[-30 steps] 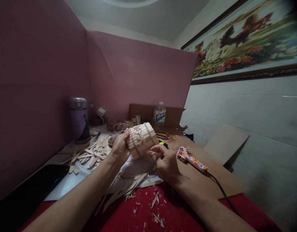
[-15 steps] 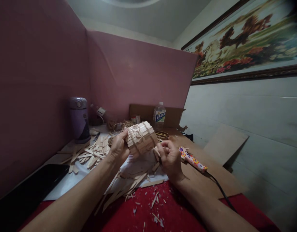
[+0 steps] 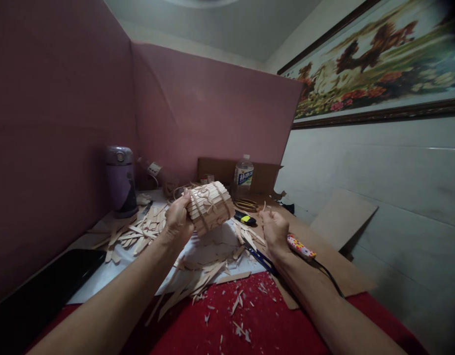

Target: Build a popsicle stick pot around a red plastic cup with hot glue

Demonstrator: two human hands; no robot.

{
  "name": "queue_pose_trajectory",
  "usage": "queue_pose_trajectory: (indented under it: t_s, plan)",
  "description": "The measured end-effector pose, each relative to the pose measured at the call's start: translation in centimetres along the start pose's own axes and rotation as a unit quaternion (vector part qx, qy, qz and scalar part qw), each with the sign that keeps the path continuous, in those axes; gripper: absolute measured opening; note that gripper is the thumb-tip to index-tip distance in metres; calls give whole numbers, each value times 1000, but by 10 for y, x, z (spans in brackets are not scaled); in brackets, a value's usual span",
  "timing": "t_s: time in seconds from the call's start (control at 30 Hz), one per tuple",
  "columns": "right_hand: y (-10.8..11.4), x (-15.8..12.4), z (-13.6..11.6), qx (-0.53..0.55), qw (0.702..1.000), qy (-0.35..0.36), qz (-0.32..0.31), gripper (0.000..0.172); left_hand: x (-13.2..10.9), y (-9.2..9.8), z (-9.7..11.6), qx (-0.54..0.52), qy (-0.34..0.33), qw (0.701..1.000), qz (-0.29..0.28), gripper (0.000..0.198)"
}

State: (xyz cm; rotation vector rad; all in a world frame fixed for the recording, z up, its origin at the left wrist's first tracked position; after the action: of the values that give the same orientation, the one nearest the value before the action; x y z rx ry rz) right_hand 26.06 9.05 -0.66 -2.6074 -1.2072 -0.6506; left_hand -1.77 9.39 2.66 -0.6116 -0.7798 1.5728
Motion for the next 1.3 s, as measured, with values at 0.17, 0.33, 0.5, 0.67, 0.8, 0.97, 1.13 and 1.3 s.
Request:
queue_pose_trajectory:
  t_s: [0.17,0.33,0.5,0.67,0.8,0.97,1.13,1.3]
  plan:
    - [-15,-6,-2,-88,994,1,-70,21,1,2,5,42,-18,999,7,24]
    - [-25,-12,-9,-193,973,39,-118,19,1,2,6,51,-27,998,1,23]
    - [-36,-20,-9,-272,939,74,-196,22,0,-5,5,58,-44,996,-54,25]
    - [-52,-40,-25,-283,912,148,-259,19,-6,-10,3,73,-45,993,-80,22]
    - [-41,-50,-67,-227,917,275,-181,18,-11,-12,1,93,-46,991,-89,26]
    - [-29,-74,-101,-124,914,354,-154,21,-17,-16,-8,108,-36,988,-104,29]
    - [-40,-98,-116,-103,907,367,-177,11,-21,-16,-15,119,-29,987,-106,30]
    - [-49,-111,-134,-124,874,437,-175,22,-25,-16,-23,129,-16,983,-127,33]
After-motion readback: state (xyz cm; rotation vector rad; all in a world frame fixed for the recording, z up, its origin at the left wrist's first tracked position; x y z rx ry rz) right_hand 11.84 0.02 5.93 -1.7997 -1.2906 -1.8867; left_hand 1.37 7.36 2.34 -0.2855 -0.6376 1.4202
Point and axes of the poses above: each hand's wrist, its own x-axis towards the middle knuckle, its own y-axis out of the back of the hand, z = x × y, the point moved 9 cm from there along x, towards the middle knuckle, and after that the axes turned 1 degree about x, right-handed, at the moved point
